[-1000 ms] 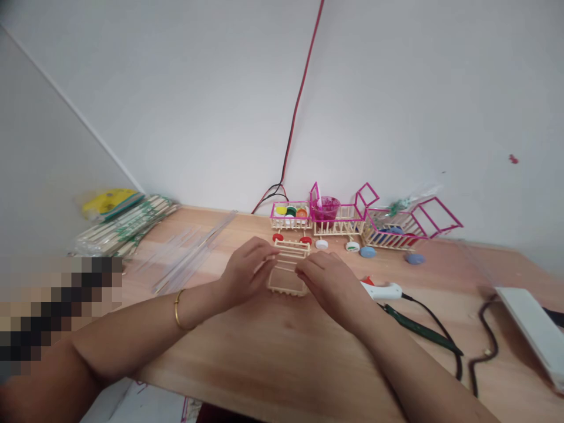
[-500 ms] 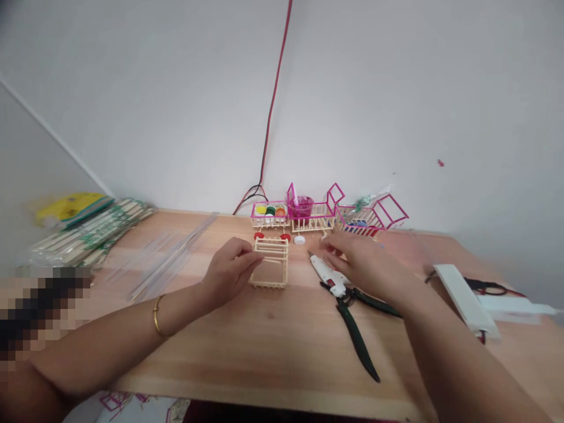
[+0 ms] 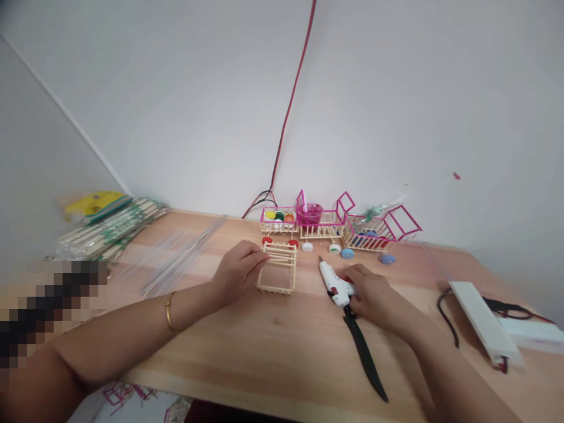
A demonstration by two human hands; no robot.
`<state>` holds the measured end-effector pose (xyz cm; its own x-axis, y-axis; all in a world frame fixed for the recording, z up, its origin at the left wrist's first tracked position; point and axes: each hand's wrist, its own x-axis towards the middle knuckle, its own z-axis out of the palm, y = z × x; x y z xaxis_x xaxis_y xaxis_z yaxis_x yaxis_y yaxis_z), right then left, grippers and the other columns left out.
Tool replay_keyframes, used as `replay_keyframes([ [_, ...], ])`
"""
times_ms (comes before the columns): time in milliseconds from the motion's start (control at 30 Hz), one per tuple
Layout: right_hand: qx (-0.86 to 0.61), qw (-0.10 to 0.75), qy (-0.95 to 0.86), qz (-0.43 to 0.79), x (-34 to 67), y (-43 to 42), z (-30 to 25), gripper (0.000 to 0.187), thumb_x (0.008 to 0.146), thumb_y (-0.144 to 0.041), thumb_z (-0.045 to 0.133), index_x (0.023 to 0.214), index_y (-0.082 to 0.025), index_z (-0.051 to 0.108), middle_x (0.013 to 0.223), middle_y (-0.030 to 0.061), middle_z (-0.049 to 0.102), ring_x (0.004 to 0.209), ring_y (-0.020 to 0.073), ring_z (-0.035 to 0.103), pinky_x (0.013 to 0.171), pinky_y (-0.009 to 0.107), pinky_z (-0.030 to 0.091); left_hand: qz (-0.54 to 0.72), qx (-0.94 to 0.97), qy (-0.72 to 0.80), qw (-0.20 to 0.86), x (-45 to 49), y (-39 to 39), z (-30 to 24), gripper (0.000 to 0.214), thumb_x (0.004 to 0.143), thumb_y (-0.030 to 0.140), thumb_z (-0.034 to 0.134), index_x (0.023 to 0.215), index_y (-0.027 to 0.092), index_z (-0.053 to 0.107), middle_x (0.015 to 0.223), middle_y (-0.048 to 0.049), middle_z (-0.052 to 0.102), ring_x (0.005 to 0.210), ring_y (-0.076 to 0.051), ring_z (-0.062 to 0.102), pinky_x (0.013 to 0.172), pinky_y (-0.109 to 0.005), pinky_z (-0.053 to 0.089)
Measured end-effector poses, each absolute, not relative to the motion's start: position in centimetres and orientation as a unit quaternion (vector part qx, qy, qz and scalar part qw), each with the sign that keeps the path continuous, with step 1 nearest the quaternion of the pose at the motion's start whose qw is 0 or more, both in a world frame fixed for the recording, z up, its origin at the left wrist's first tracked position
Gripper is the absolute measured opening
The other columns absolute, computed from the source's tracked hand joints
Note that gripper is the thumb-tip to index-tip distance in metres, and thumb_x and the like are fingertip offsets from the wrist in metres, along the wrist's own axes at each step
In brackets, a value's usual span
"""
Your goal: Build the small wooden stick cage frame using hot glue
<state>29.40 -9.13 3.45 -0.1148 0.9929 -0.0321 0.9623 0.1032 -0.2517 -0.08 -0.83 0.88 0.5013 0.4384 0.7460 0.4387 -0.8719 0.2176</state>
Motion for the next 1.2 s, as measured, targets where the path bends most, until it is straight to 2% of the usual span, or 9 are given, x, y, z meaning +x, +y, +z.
replay_keyframes([
  [167,-0.673,0.222,-0.697,0.110,28.7,-9.8,5.1,0.024,0.082,-0.039,0.052,0.097,-0.022,0.060,0.088,0.0059,0.069,0.079,0.0234,0.064,0.067,0.032,0.051,-0.424,-0.871,-0.249,-0.006,-0.1,-1.0,0.9,0.016,0.090,0.022,0.048,0.085,0.016,0.063,0.081,-0.0071,0.061,0.077,-0.017,0.050,0.070,-0.031,0.041],
  [267,-0.654,0.285,-0.682,0.163,27.9,-10.1,5.7,0.022,0.078,-0.043,0.060,0.086,-0.023,0.061,0.081,0.0032,0.069,0.075,0.0218,0.065,0.063,0.029,0.051,-0.441,-0.859,-0.253,-0.059,-0.2,-1.0,1.1,0.016,0.090,0.021,0.047,0.089,0.016,0.062,0.082,-0.0079,0.062,0.078,-0.017,0.052,0.072,-0.031,0.042],
  [367,-0.634,0.308,-0.669,0.237,26.9,-10.0,5.4,0.025,0.074,-0.045,0.065,0.082,-0.022,0.063,0.075,0.0023,0.068,0.065,0.0195,0.063,0.054,0.027,0.050,-0.462,-0.823,-0.294,-0.151,-0.2,-0.7,1.1,0.016,0.090,0.022,0.047,0.091,0.016,0.062,0.081,-0.0065,0.062,0.077,-0.016,0.054,0.070,-0.029,0.043],
  [500,-0.612,0.297,-0.674,0.289,25.3,-9.6,4.7,0.026,0.072,-0.046,0.068,0.076,-0.021,0.064,0.066,0.0013,0.066,0.059,0.0174,0.061,0.051,0.025,0.047,-0.478,-0.753,-0.363,-0.269,0.0,0.2,0.5,0.015,0.088,0.022,0.051,0.090,0.017,0.064,0.082,-0.0033,0.065,0.073,-0.013,0.057,0.066,-0.024,0.044],
  [600,-0.597,0.263,-0.691,0.312,23.8,-9.4,4.6,0.028,0.073,-0.048,0.066,0.070,-0.020,0.062,0.061,0.0000,0.062,0.055,0.0157,0.057,0.048,0.024,0.043,-0.472,-0.735,-0.371,-0.314,0.2,0.8,-0.1,0.015,0.086,0.023,0.052,0.089,0.016,0.065,0.084,-0.0029,0.066,0.076,-0.013,0.059,0.068,-0.023,0.045],
  [767,-0.608,0.229,-0.693,0.312,22.0,-8.7,4.8,0.030,0.075,-0.050,0.063,0.073,-0.021,0.066,0.060,-0.0008,0.061,0.054,0.0158,0.055,0.045,0.025,0.040,-0.468,-0.733,-0.370,-0.328,0.2,1.0,-0.6,0.017,0.085,0.026,0.053,0.088,0.016,0.066,0.083,-0.0034,0.067,0.076,-0.014,0.060,0.069,-0.024,0.046],
  [967,-0.591,0.238,-0.700,0.323,21.3,-7.8,4.8,0.024,0.074,-0.044,0.066,0.085,-0.022,0.071,0.072,0.0014,0.070,0.065,0.0207,0.063,0.052,0.028,0.048,-0.464,-0.732,-0.370,-0.336,0.1,1.1,-0.8,0.018,0.085,0.027,0.052,0.088,0.016,0.066,0.083,-0.0038,0.067,0.076,-0.014,0.060,0.069,-0.025,0.047],
  [1200,-0.607,0.228,-0.686,0.330,21.3,-7.6,4.4,0.022,0.074,-0.040,0.066,0.084,-0.020,0.070,0.077,0.0029,0.073,0.068,0.0231,0.065,0.055,0.030,0.051,-0.458,-0.728,-0.378,-0.342,0.3,1.1,-0.8,0.018,0.085,0.026,0.052,0.088,0.016,0.067,0.083,-0.0043,0.068,0.077,-0.014,0.061,0.070,-0.025,0.048],
])
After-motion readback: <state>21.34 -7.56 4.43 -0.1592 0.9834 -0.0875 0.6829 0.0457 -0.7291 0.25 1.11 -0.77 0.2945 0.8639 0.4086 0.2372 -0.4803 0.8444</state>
